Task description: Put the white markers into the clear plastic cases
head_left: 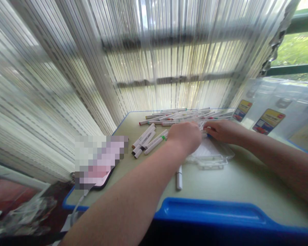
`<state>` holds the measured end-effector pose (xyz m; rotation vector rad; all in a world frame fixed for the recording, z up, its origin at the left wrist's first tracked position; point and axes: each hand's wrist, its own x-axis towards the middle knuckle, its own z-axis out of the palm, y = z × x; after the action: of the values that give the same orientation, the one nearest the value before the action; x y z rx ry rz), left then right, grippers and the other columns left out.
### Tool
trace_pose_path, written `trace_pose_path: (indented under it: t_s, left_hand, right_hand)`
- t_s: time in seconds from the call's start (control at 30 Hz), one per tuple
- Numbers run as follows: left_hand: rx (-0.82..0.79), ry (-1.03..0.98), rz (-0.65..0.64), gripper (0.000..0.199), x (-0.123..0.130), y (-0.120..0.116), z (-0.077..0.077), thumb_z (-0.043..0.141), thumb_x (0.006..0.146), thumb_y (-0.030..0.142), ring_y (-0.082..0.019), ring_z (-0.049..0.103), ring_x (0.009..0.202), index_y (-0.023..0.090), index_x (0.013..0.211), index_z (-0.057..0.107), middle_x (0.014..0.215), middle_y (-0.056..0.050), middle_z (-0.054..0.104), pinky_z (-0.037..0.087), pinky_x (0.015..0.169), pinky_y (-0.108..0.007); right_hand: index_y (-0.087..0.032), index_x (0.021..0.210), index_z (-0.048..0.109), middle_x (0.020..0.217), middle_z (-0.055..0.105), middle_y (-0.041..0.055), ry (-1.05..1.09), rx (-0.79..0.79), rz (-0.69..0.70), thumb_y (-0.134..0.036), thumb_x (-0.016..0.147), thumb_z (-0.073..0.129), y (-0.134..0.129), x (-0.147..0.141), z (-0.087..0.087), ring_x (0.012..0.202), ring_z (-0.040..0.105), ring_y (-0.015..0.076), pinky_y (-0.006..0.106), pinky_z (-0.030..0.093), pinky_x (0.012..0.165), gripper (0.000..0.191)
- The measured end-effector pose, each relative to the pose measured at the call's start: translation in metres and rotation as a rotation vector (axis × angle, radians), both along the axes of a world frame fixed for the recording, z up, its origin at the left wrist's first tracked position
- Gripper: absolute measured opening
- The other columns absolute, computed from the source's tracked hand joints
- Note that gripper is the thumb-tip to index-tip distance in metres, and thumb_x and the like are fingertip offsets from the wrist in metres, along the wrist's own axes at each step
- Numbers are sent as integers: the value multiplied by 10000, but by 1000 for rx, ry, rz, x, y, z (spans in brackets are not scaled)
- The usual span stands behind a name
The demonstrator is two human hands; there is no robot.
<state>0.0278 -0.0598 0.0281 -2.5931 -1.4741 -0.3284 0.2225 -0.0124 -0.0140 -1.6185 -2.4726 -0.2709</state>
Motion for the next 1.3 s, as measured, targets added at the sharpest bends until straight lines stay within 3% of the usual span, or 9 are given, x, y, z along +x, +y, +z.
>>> trace_pose_path:
  t_s: [0.17,0.27,0.4,0.63,0.83,0.97,1.1,1.2,1.3]
  left_hand:
    - [111,-116,159,370,-1,3,1,349,887,144,-243,642,915,83,1227,482,1043,-180,615,509,726,-336]
    - [77,-174,228,536,-8,9,2,373,873,107,-219,645,900,149,1402,302,1111,-170,590,507,734,-315]
    - [66,-380,255,532,-22,24,4,389,871,118,-200,641,910,222,1391,348,1077,-121,635,494,783,-306]
    - [-56,-796,218,358,-26,52,-10,444,881,215,-166,668,822,152,1231,482,926,-76,714,496,755,-287]
    - [-168,-969,158,382,-13,45,-11,544,841,216,-146,672,699,162,1213,472,834,-47,728,517,675,-268]
    - [-394,-1271,44,403,-4,40,-9,525,860,186,-101,647,562,183,1240,392,909,-50,714,535,557,-237]
    - [-525,-1533,-92,304,2,42,-13,552,823,96,-98,670,656,184,1085,423,901,-36,696,567,622,-250]
    - [-519,-1498,-61,259,1,43,-15,590,781,88,-106,669,694,175,984,453,866,-23,684,569,637,-262]
    - [-363,-1215,53,110,-5,43,-14,576,788,177,-127,663,698,160,888,534,797,-23,672,551,623,-260]
  right_hand:
    - [-219,915,647,807,698,76,-44,10,-28,-353,877,330,-3,-3,3,700,619,203,276,364,588,347]
    - [-220,929,655,824,704,76,-24,17,-28,-341,870,347,-3,-4,4,702,619,201,273,366,590,336]
    - [-219,894,649,805,697,69,35,2,-26,-352,874,350,-3,-5,3,694,614,196,267,366,593,328]
    - [-210,711,608,742,672,67,136,12,-58,-409,896,314,0,-8,1,677,600,185,257,324,563,401]
    - [-207,667,614,671,647,55,238,122,-102,-427,903,297,-5,-14,7,597,548,166,266,281,541,452]
    - [-189,747,634,641,609,33,368,70,78,-494,884,355,-15,-17,16,580,514,140,247,307,552,435]
    - [-174,881,629,683,607,22,445,44,230,-457,841,462,-20,-22,16,573,490,122,232,334,563,331]
    - [-175,789,615,635,573,12,415,119,222,-357,830,468,-17,-22,11,554,453,118,232,321,550,237]
    - [-183,685,586,626,559,16,315,153,242,-281,802,473,-14,-17,9,564,449,123,240,318,556,191]
